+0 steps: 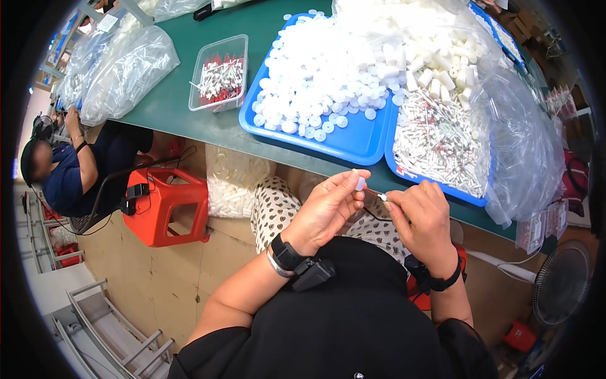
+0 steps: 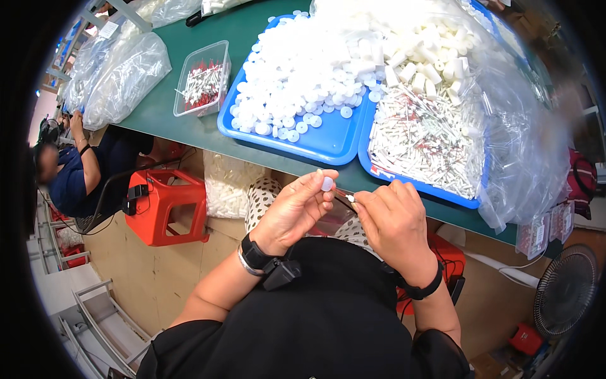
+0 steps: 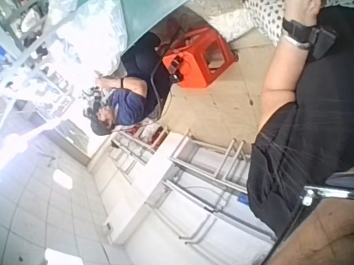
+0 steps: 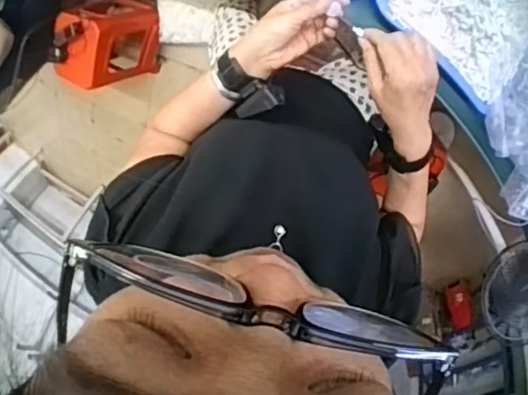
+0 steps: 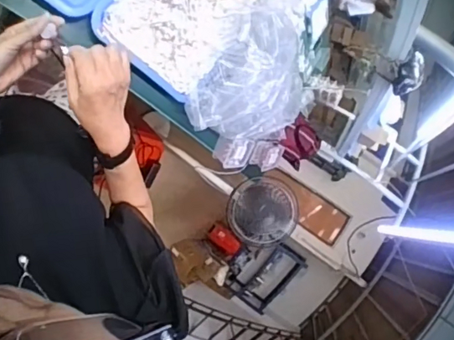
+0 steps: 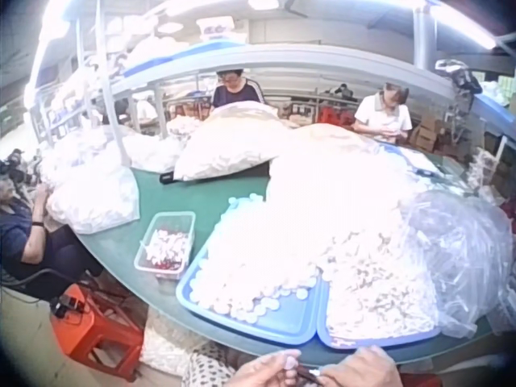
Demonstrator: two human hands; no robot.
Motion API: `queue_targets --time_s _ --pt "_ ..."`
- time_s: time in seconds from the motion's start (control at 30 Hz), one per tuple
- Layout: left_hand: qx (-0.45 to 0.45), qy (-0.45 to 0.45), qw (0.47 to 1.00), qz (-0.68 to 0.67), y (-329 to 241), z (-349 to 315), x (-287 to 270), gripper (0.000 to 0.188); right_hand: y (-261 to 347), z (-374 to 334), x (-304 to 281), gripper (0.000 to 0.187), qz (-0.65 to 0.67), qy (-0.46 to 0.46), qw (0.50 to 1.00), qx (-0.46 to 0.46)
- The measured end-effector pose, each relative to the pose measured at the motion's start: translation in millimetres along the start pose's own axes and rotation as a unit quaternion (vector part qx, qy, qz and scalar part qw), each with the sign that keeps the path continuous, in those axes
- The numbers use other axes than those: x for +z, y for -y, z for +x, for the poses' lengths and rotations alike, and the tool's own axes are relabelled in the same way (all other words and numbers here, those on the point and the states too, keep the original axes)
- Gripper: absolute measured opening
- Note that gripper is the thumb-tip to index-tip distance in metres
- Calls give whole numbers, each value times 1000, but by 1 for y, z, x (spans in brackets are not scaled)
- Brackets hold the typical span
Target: The person repeatedly picks small white plastic caps and cylindrical components from blue trays on a table, inserts the components into the caps, and places the assembled units into a clear plastic container. The process is continuous and repetitive throughout the clip.
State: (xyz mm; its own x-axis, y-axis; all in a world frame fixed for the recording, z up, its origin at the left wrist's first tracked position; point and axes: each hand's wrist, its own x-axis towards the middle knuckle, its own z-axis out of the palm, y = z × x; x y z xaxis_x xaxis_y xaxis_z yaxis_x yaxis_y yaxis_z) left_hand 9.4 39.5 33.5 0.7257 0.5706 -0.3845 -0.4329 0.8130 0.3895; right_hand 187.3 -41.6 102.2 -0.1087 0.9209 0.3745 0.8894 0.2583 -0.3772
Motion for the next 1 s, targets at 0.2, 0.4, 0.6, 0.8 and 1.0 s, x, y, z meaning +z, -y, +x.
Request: queue_targets --time_s 0.2,0.4,0.6,0.8,1.0 --pt "0 -39 994 101 4 -5 7 30 4 1 -1 15 -58 -3 998 -27" --pt "-40 15 999 7 14 -5 4 34 4 -4 16 7 32 -11 999 21" --pt "-24 56 998 -26 31 -2 -2 37 8 -19 48 14 445 -14 832 332" --pt "-4 -18 998 60 25 -1 -2 39 9 -15 48 11 328 -26 906 268" --pt "55 -49 993 93 11 -7 2 38 -30 16 17 9 49 -82 985 143"
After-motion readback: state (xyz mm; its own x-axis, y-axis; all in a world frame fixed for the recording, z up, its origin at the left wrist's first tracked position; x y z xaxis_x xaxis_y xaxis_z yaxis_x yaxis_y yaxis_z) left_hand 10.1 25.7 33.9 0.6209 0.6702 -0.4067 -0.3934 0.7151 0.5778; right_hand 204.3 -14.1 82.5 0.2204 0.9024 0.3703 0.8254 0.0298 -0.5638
